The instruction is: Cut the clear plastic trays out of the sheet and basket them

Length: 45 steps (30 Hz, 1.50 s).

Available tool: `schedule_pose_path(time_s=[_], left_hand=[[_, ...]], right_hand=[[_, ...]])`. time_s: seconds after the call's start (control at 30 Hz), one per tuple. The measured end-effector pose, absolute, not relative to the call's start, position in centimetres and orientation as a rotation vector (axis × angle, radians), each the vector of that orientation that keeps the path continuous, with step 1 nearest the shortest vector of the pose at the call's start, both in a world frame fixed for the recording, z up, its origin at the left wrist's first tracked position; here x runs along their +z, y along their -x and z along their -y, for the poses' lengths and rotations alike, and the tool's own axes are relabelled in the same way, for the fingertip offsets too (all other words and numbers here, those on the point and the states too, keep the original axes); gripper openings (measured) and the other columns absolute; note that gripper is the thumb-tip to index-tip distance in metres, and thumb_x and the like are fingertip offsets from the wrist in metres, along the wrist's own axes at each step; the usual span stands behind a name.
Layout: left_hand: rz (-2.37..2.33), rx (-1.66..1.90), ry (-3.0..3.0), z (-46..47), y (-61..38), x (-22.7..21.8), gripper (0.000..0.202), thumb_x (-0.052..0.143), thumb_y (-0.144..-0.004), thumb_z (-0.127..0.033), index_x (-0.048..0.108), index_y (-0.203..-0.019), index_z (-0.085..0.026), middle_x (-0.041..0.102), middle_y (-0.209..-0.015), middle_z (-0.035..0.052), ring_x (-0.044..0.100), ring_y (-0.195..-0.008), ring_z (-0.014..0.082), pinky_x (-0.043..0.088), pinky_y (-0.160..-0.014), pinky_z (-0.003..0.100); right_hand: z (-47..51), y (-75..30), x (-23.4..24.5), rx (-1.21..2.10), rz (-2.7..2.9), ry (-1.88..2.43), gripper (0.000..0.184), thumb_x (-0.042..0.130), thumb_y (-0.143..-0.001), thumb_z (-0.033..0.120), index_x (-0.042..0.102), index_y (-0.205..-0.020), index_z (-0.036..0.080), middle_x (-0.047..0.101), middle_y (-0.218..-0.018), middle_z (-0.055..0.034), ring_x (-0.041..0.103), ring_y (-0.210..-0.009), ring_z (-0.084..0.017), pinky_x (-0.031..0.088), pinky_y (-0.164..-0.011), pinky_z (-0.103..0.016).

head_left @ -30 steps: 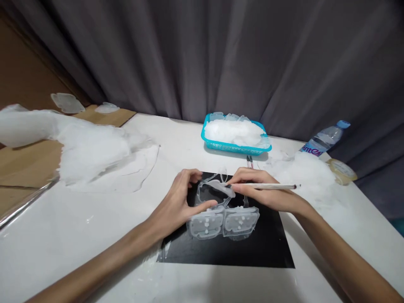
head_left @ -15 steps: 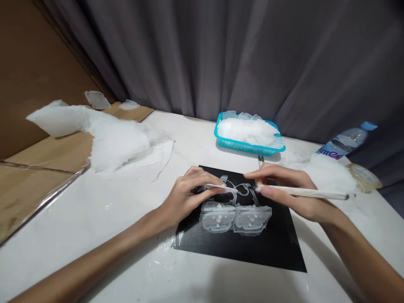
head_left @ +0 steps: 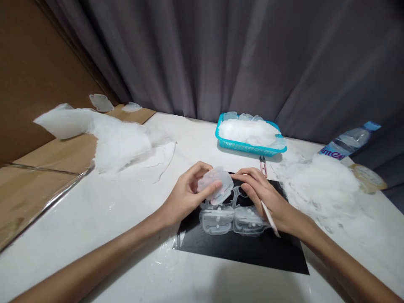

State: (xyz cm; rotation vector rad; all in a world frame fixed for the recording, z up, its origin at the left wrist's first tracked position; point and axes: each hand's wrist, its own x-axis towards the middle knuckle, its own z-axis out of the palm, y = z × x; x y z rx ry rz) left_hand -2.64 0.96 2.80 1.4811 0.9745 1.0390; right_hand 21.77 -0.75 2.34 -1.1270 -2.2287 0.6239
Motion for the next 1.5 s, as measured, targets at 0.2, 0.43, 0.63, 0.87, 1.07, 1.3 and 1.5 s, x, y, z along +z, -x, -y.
schedule_pose_path(time_s=[0.2, 0.43, 0.63, 0.87, 1.07, 1.3, 1.5], left_hand=[[-0.940, 0.879, -1.345, -1.3, 2.6, 2.8, 0.031, 0.081, -0.085, -0.039, 0.064, -0.100, -0.018, 0.061, -0.087, -0.0017, 0.058, -0.077, 0.0133, 0.046, -0.068, 0.022], [-0.917, 0.635, -1.388, -1.9, 3.2, 2.4, 0.035, 0.081, -0.084, -0.046, 0.065, -0.087, -0.015, 0.057, -0.077, -0.0012, 0.055, -0.072, 0.0133, 0.042, -0.063, 0.023], [-0.965, 0.810, -1.375, -1.5, 2.6, 2.2, 0.034, 0.079, -0.087, -0.047, 0.063, -0.090, -0.017, 0.059, -0.079, -0.0011, 0.056, -0.072, 0.0137, 0.045, -0.063, 0.023], [-0.973, 0.869, -1.431, -0.8, 2.4, 2.5, 0.030, 0.076, -0.091, -0.045, 0.063, -0.097, -0.018, 0.059, -0.082, -0.0023, 0.056, -0.074, 0.0123, 0.045, -0.066, 0.022], [-0.979, 0.883, -1.393, -0.9, 2.2, 2.1, 0.032, 0.076, -0.090, -0.046, 0.062, -0.097, -0.018, 0.060, -0.082, -0.0020, 0.057, -0.075, 0.0134, 0.047, -0.066, 0.022], [-0.964, 0.846, -1.356, -1.0, 2.6, 2.5, 0.031, 0.078, -0.089, -0.043, 0.060, -0.093, -0.018, 0.059, -0.081, -0.0031, 0.058, -0.074, 0.0121, 0.048, -0.067, 0.022], [-0.692, 0.626, -1.251, -2.8, 3.7, 1.6, 0.042, 0.086, -0.083, -0.029, 0.060, -0.113, -0.018, 0.069, -0.098, 0.0029, 0.065, -0.081, 0.0147, 0.055, -0.073, 0.027]], right_hand=[[1.5, -20.8, 2.6, 0.892, 2.197, 1.111, 0.025, 0.054, -0.108, 0.035, 0.064, -0.129, 0.027, 0.064, -0.104, -0.0053, 0.056, -0.098, -0.022, 0.049, -0.090, -0.037], [1.4, -20.4, 2.3, 0.899, 2.048, 1.166, 0.016, 0.057, -0.106, 0.033, 0.070, -0.106, 0.024, 0.062, -0.090, -0.0040, 0.054, -0.091, -0.022, 0.045, -0.085, -0.036], [1.5, -19.8, 2.2, 1.011, 1.872, 1.274, 0.025, 0.068, -0.097, 0.048, 0.069, -0.101, 0.023, 0.053, -0.087, -0.0007, 0.050, -0.080, -0.018, 0.045, -0.078, -0.033], [1.6, -19.2, 2.9, 1.292, 1.918, 1.175, 0.047, 0.067, -0.095, 0.058, 0.050, -0.070, 0.021, 0.040, -0.073, 0.0031, 0.044, -0.080, -0.017, 0.039, -0.074, -0.029], [1.8, -18.8, 2.4, 1.299, 1.832, 1.160, 0.047, 0.073, -0.090, 0.059, 0.050, -0.073, 0.021, 0.042, -0.076, 0.0034, 0.044, -0.078, -0.016, 0.040, -0.072, -0.029], [1.8, -18.5, 2.2, 1.304, 1.911, 1.110, 0.045, 0.067, -0.097, 0.052, 0.046, -0.072, 0.021, 0.044, -0.077, 0.0034, 0.046, -0.077, -0.015, 0.044, -0.073, -0.028], [1.5, -18.9, 2.1, 1.162, 2.018, 1.197, 0.032, 0.054, -0.105, 0.047, 0.054, -0.085, 0.022, 0.048, -0.085, 0.0002, 0.049, -0.080, -0.017, 0.045, -0.071, -0.030]])
